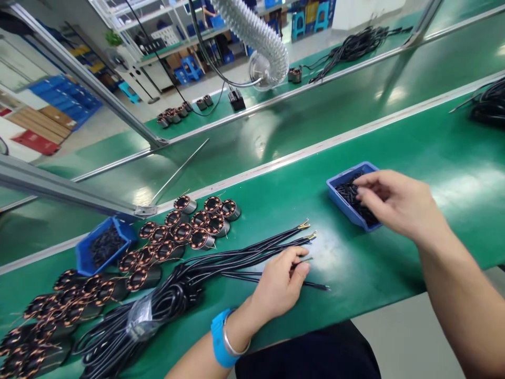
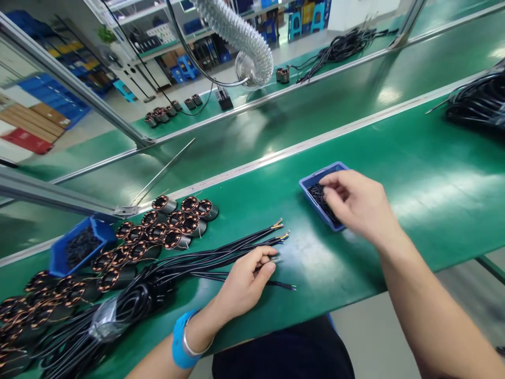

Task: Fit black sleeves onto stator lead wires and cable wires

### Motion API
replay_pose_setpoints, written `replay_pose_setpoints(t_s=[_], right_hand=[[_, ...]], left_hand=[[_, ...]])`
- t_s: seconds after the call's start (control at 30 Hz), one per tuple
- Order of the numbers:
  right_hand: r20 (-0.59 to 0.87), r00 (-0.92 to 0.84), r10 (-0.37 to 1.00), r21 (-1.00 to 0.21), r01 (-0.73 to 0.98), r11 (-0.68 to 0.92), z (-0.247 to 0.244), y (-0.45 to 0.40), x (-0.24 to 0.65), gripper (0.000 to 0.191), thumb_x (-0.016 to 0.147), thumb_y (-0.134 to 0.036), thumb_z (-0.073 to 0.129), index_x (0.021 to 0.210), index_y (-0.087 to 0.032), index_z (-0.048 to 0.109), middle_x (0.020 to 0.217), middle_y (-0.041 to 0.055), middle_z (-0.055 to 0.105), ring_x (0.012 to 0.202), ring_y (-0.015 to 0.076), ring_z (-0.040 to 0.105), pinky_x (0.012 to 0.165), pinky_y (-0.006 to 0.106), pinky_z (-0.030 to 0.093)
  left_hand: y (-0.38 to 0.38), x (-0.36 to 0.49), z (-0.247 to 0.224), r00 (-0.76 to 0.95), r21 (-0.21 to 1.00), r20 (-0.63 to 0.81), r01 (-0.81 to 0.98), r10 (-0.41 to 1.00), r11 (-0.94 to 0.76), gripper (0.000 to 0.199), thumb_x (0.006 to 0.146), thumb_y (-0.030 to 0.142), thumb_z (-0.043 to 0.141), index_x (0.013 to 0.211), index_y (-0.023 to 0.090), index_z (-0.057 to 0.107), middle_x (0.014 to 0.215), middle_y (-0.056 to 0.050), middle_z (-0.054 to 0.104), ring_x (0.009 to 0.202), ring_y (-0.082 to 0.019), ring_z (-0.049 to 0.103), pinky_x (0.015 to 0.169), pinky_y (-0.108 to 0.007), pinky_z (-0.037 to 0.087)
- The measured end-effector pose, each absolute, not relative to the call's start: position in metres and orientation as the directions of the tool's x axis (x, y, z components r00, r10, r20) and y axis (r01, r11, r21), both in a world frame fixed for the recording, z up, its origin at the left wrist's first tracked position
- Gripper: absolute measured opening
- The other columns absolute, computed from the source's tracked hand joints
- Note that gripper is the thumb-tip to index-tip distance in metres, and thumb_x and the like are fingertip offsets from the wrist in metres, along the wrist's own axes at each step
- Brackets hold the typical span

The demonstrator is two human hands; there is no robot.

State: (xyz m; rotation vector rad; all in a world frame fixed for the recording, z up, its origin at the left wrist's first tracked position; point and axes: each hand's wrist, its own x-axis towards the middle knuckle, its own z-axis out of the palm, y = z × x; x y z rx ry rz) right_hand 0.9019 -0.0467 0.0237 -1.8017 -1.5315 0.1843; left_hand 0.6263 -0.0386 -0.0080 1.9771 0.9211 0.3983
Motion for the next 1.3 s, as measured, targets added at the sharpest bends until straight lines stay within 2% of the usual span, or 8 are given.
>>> replay_pose_setpoints(t_s=[0.07,0.17,0.23,0.37,0.53,0.7,1.1,1.3], right_hand=[[0.285,0.233,0.930,-0.822,0.558,0.112,0.023,-0.063,0.873,0.012,0.087,-0.028,0.059,0.094,-0.019,0.064,0.079,0.0037,0.069,0.065,0.0143,0.066,0.060,0.025,0.052],[0.197,-0.015,0.980,-0.881,0.436,0.184,0.019,-0.079,0.835,0.006,0.088,-0.023,0.057,0.090,-0.020,0.062,0.081,0.0005,0.067,0.069,0.0119,0.064,0.064,0.023,0.053],[0.135,-0.147,0.980,-0.884,0.429,0.186,0.015,-0.080,0.820,0.008,0.088,-0.019,0.054,0.094,-0.020,0.060,0.081,-0.0003,0.066,0.068,0.0110,0.061,0.064,0.023,0.052],[0.035,-0.229,0.973,-0.898,0.419,0.131,0.010,-0.075,0.814,0.010,0.087,-0.016,0.052,0.096,-0.019,0.056,0.074,-0.0020,0.060,0.062,0.0102,0.057,0.059,0.023,0.048],[0.126,-0.108,0.986,-0.930,0.332,0.156,0.011,-0.074,0.817,0.015,0.085,-0.015,0.054,0.099,-0.020,0.054,0.078,-0.0020,0.058,0.067,0.0097,0.057,0.064,0.023,0.052],[0.194,-0.043,0.980,-0.931,0.305,0.198,0.013,-0.075,0.817,0.019,0.084,-0.013,0.056,0.101,-0.020,0.053,0.078,-0.0024,0.059,0.067,0.0086,0.058,0.064,0.020,0.053],[0.157,-0.077,0.985,-0.931,0.322,0.174,0.016,-0.076,0.819,0.019,0.082,-0.012,0.056,0.100,-0.020,0.054,0.077,-0.0018,0.059,0.065,0.0089,0.058,0.063,0.021,0.054],[0.118,-0.071,0.990,-0.923,0.360,0.136,0.018,-0.075,0.817,0.019,0.081,-0.014,0.057,0.099,-0.020,0.053,0.076,-0.0017,0.059,0.065,0.0099,0.058,0.063,0.023,0.053]], left_hand=[[-0.033,0.626,-0.010,0.652,0.913,-0.142,0.376,0.745,-0.156,0.024,0.094,0.034,0.052,0.103,0.017,0.067,0.088,-0.005,0.066,0.069,-0.015,0.062,0.063,-0.026,0.048],[-0.027,0.627,-0.015,0.613,0.961,-0.248,0.251,0.750,0.113,0.029,0.088,0.040,0.059,0.095,0.014,0.070,0.076,-0.004,0.064,0.058,-0.013,0.059,0.055,-0.024,0.049],[-0.026,0.627,-0.018,0.602,0.963,-0.268,0.188,0.752,0.192,0.031,0.084,0.042,0.065,0.095,0.013,0.071,0.071,-0.004,0.064,0.058,-0.014,0.060,0.057,-0.025,0.051],[-0.027,0.627,-0.019,0.584,0.972,-0.236,0.142,0.777,0.189,0.027,0.081,0.037,0.069,0.091,0.013,0.072,0.072,-0.004,0.067,0.059,-0.013,0.060,0.057,-0.023,0.050],[-0.029,0.628,-0.015,0.563,0.971,-0.219,0.208,0.797,0.120,0.020,0.080,0.031,0.070,0.087,0.013,0.074,0.074,-0.005,0.067,0.058,-0.011,0.058,0.054,-0.021,0.045],[-0.030,0.628,-0.013,0.564,0.969,-0.208,0.230,0.799,0.090,0.021,0.080,0.032,0.070,0.089,0.014,0.076,0.079,-0.006,0.069,0.061,-0.012,0.059,0.057,-0.022,0.045],[-0.029,0.627,-0.014,0.562,0.967,-0.196,0.245,0.804,0.065,0.018,0.079,0.031,0.072,0.087,0.016,0.077,0.080,-0.006,0.069,0.064,-0.013,0.060,0.059,-0.023,0.046],[-0.033,0.628,-0.016,0.523,0.971,-0.213,0.209,0.825,0.118,0.017,0.074,0.031,0.078,0.082,0.016,0.076,0.079,-0.005,0.069,0.065,-0.013,0.059,0.061,-0.023,0.046]])
